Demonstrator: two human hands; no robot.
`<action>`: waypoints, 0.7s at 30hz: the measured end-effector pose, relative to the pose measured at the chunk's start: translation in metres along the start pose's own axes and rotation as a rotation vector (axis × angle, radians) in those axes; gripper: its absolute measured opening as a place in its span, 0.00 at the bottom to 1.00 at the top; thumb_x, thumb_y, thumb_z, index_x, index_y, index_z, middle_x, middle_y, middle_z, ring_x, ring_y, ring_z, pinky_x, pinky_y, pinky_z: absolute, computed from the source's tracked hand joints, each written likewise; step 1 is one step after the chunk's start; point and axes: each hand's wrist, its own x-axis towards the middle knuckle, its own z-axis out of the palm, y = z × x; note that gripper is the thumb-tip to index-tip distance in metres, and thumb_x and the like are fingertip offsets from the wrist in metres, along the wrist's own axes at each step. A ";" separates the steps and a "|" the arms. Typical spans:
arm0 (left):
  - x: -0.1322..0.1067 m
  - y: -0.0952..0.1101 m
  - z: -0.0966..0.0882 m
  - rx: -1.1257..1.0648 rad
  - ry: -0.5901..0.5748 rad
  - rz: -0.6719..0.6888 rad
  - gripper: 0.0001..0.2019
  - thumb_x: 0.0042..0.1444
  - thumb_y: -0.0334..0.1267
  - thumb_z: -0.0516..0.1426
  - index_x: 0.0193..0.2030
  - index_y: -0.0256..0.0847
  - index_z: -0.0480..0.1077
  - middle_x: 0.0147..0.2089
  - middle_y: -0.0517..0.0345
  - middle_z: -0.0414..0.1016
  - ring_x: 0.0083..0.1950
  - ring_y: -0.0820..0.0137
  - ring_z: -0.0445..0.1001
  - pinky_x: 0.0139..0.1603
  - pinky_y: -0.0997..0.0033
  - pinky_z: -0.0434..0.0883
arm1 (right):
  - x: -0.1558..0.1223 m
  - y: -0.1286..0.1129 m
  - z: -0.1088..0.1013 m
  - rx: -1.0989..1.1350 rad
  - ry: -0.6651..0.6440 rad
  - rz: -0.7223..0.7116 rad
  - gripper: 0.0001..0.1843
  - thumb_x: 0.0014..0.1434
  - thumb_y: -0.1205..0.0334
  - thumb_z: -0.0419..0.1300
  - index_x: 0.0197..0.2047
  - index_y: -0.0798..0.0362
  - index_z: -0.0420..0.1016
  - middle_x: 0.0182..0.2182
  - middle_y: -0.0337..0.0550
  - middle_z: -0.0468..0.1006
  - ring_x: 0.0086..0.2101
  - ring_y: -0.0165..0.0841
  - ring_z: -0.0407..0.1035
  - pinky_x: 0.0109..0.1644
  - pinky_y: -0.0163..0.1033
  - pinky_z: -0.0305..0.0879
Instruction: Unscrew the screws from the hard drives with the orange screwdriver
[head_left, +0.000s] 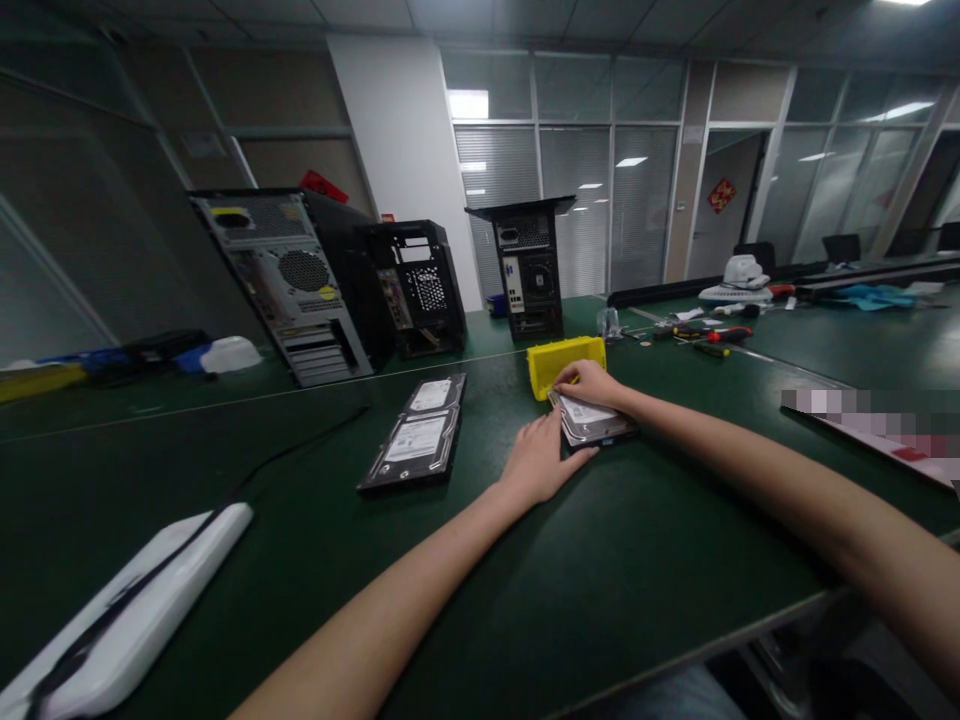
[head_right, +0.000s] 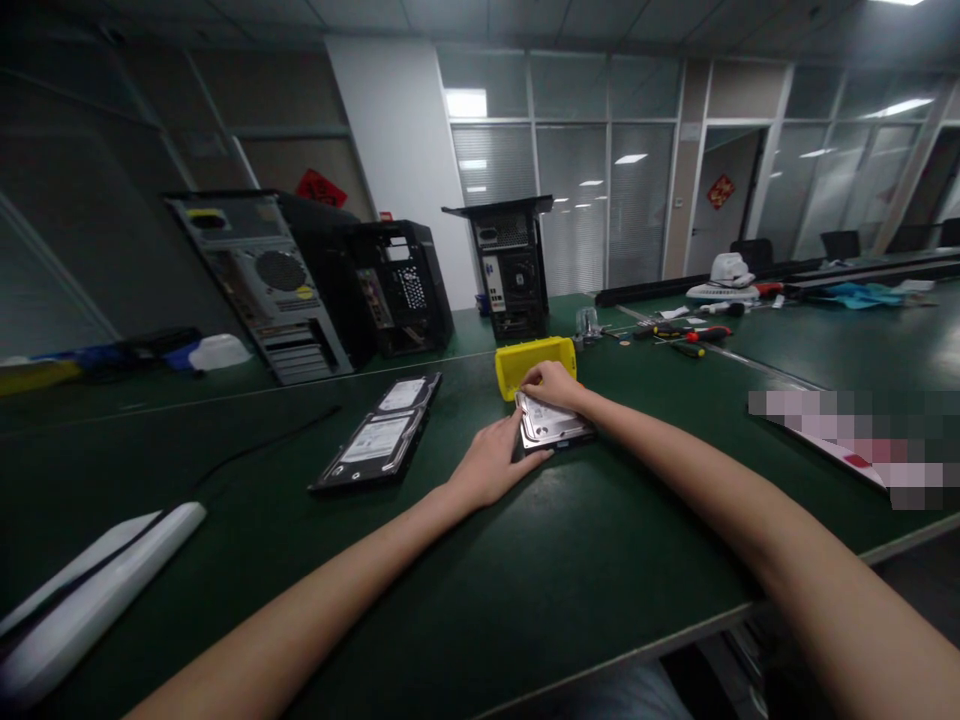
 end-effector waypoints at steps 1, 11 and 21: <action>0.000 0.000 0.000 -0.001 0.001 0.000 0.38 0.57 0.61 0.48 0.65 0.33 0.52 0.63 0.39 0.64 0.63 0.53 0.63 0.63 0.55 0.59 | 0.000 -0.001 0.000 -0.007 0.003 -0.003 0.13 0.55 0.65 0.59 0.40 0.59 0.82 0.38 0.47 0.81 0.38 0.32 0.74 0.44 0.32 0.65; 0.000 0.000 0.001 -0.010 0.002 -0.010 0.37 0.57 0.61 0.48 0.64 0.35 0.53 0.62 0.40 0.65 0.62 0.53 0.64 0.61 0.54 0.60 | 0.004 -0.005 0.002 -0.017 -0.063 -0.028 0.15 0.60 0.62 0.56 0.45 0.58 0.80 0.45 0.47 0.80 0.45 0.34 0.73 0.49 0.32 0.64; -0.001 0.004 -0.001 0.006 -0.009 -0.022 0.36 0.57 0.60 0.49 0.62 0.33 0.57 0.62 0.38 0.65 0.62 0.53 0.65 0.61 0.54 0.61 | 0.007 -0.009 0.007 -0.148 -0.081 -0.072 0.14 0.59 0.59 0.58 0.44 0.54 0.81 0.42 0.47 0.80 0.43 0.34 0.73 0.49 0.33 0.63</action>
